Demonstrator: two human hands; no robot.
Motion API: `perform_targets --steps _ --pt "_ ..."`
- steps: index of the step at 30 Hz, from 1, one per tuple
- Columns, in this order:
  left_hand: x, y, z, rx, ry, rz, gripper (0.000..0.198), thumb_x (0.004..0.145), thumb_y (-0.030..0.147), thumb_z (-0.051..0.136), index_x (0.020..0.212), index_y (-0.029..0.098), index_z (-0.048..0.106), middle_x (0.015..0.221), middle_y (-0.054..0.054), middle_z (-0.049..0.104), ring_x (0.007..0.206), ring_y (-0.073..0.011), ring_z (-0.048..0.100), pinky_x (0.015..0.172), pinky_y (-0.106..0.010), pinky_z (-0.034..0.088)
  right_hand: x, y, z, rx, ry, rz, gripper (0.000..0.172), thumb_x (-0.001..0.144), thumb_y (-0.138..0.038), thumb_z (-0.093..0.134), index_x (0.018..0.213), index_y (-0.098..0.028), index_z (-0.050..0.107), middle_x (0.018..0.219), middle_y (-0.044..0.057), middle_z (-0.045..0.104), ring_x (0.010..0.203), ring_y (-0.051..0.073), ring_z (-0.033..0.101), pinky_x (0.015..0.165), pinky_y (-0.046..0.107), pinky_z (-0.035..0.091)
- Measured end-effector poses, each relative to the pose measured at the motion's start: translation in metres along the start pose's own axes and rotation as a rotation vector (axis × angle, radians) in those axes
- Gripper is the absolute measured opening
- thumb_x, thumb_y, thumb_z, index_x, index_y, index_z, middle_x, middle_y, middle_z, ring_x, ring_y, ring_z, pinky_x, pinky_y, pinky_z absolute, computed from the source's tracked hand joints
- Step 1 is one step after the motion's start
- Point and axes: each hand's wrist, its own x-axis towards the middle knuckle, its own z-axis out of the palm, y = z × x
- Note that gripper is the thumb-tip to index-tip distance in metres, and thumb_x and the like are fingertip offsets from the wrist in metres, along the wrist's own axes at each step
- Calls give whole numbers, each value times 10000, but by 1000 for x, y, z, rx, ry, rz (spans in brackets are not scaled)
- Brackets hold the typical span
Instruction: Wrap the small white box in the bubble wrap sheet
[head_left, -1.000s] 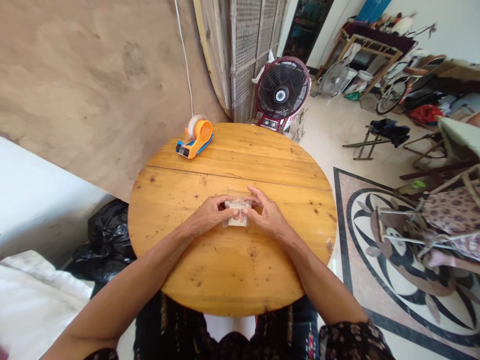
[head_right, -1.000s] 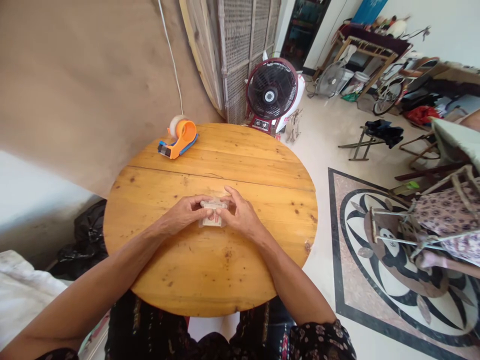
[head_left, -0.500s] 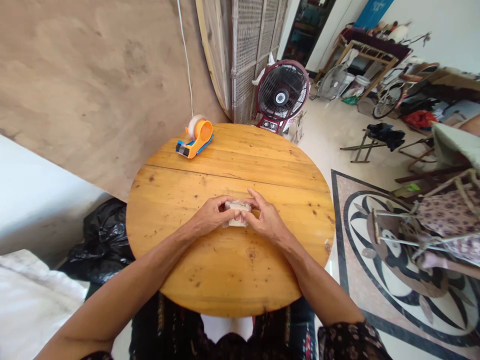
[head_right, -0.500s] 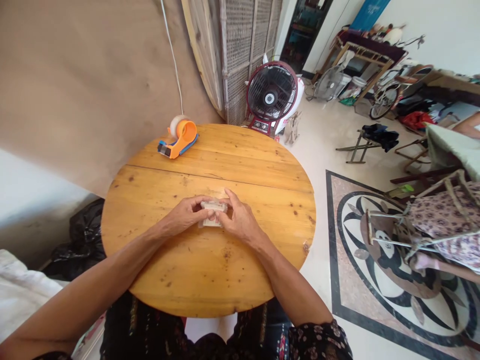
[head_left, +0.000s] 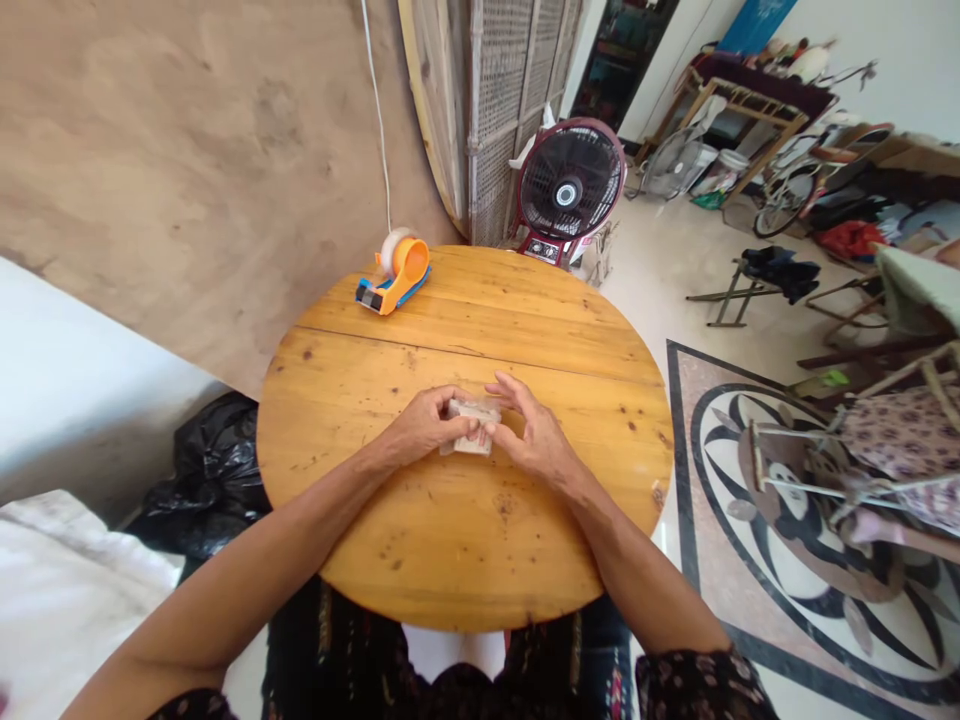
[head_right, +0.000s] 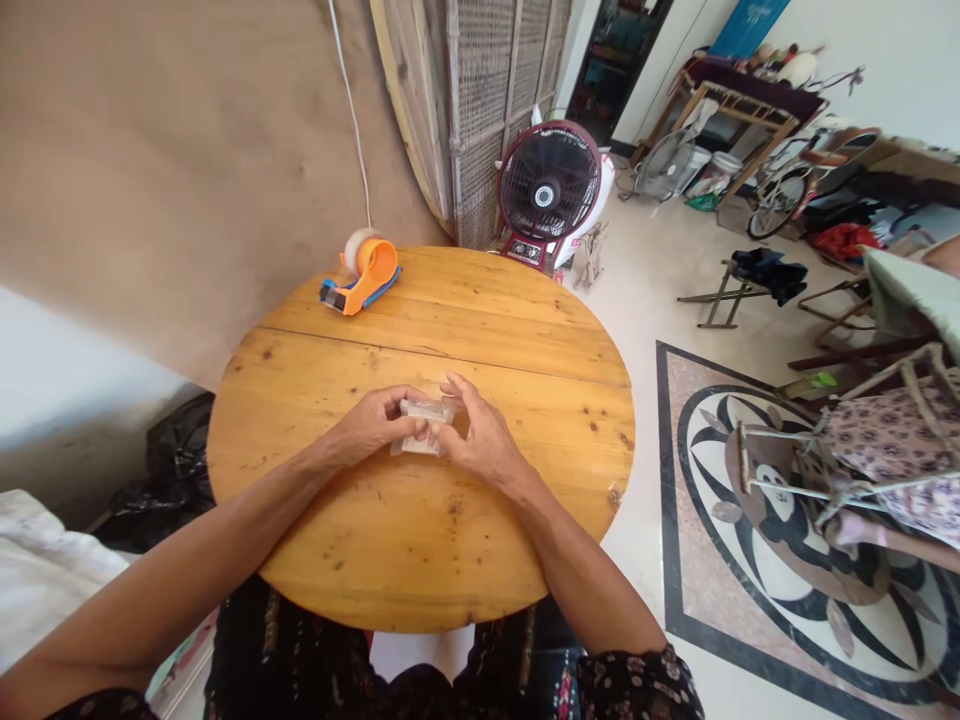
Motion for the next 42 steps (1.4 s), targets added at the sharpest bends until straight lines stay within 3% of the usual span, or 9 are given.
perform_targets --steps 7,16,21,28,35,42 --pt "2 -5 -2 -22 -17 9 354 716 344 708 977 135 590 708 1 624 541 -98 550 462 -188 394 6 7 -4 -12 36 -9 471 800 -269 629 1258 -220 530 1263 105 621 1098 240 625 951 426 497" --pt "0 -3 -2 25 -35 3 337 732 324 692 998 139 598 737 -8 635 574 -107 567 478 -190 409 9 8 -2 -55 112 -16 333 811 -287 620 1137 -215 616 1084 73 695 1006 212 655 899 378 511" --pt "0 -5 -3 14 -57 -1 359 731 336 694 1015 140 596 729 -5 633 552 -110 563 470 -198 403 14 6 -2 -35 178 -109 112 843 -287 595 900 -223 667 1085 57 700 1028 196 646 957 371 478" --pt "0 -3 -3 41 -46 22 346 729 307 690 1023 143 607 781 -17 657 621 -121 587 526 -205 429 16 5 -1 -5 197 -144 116 879 -288 570 826 -226 653 1043 55 702 1014 187 648 939 352 480" --pt "-2 0 -5 32 -137 47 395 771 276 639 1152 173 614 799 -14 658 626 -115 578 517 -196 411 17 4 2 -25 198 -137 151 901 -308 545 812 -229 638 1053 50 694 1027 196 636 948 367 463" --pt "-4 2 -7 4 -136 39 362 775 320 663 1102 167 642 791 -10 642 633 -109 557 552 -203 419 12 -4 9 -132 195 -248 160 913 -261 524 791 -227 623 922 41 693 917 186 638 886 360 450"
